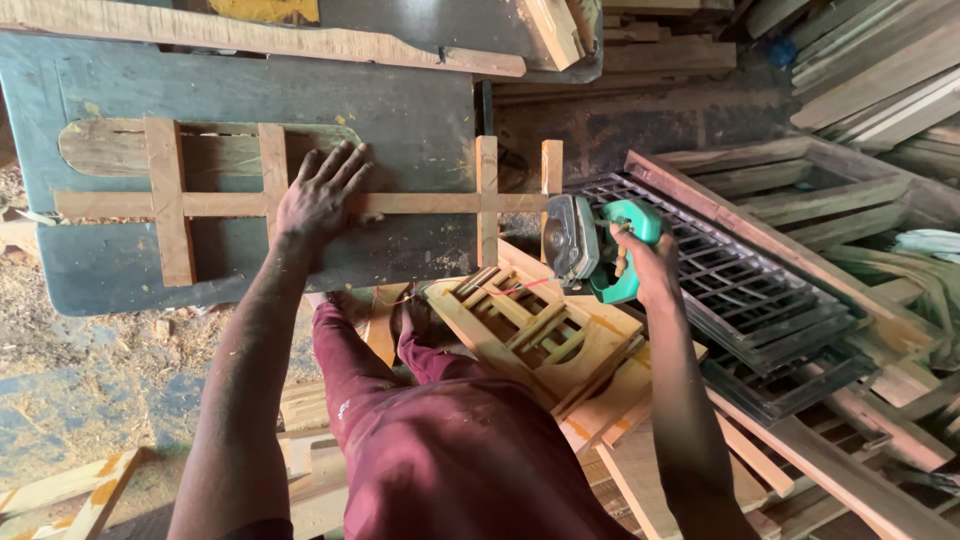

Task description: The person uses a green circular saw to cut a wooden frame on a workbench. They adjust the frame's position and guide the saw along the wood to make precise cuts.

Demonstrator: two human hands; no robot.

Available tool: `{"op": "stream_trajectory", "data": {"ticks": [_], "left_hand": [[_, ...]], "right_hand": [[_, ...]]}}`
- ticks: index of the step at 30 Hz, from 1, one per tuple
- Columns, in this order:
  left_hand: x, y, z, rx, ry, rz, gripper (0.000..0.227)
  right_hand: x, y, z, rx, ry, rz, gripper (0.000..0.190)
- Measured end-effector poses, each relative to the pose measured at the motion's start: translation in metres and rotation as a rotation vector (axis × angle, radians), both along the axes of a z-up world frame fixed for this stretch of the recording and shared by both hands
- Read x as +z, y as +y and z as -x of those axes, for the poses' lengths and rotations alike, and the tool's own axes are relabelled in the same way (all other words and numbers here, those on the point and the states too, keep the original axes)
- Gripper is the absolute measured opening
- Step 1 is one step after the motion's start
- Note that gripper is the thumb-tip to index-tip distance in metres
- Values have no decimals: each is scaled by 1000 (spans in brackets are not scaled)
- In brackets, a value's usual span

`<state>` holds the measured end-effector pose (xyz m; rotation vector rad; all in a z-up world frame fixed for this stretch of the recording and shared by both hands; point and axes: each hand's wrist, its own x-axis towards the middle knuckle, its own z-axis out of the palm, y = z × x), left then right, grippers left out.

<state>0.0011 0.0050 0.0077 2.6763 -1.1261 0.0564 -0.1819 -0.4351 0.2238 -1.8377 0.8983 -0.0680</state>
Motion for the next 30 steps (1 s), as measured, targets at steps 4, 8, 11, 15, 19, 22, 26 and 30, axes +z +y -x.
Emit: {"op": "stream_trajectory", "data": {"ticks": [4, 8, 11, 15, 19, 22, 26, 30], "left_hand": [[2, -2, -1, -1, 25, -14, 93], [1, -1, 0, -1, -39, -58, 89], [3, -2, 0, -16, -4, -73, 84], [8, -2, -2, -40, -19, -106, 80], [5, -3, -2, -54, -172, -261, 80], [2, -1, -2, -54, -126, -195, 78], [3, -2, -3, -49, -62, -183, 79], [8, -5, -5, -73, -97, -233, 80]], "right_hand": [[-4, -5, -5, -37, 34, -29, 12], [-5, -6, -8, -32, 36, -9, 11], [-5, -2, -11, -25, 17, -4, 9], [-8, 5, -11, -10, -19, 8, 8], [-21, -2, -10, -44, -11, 44, 11], [-35, -6, -6, -51, -39, 60, 12], [-49, -11, 3, -60, -70, 27, 12], [-67, -14, 3, -79, -67, 77, 16]]}}
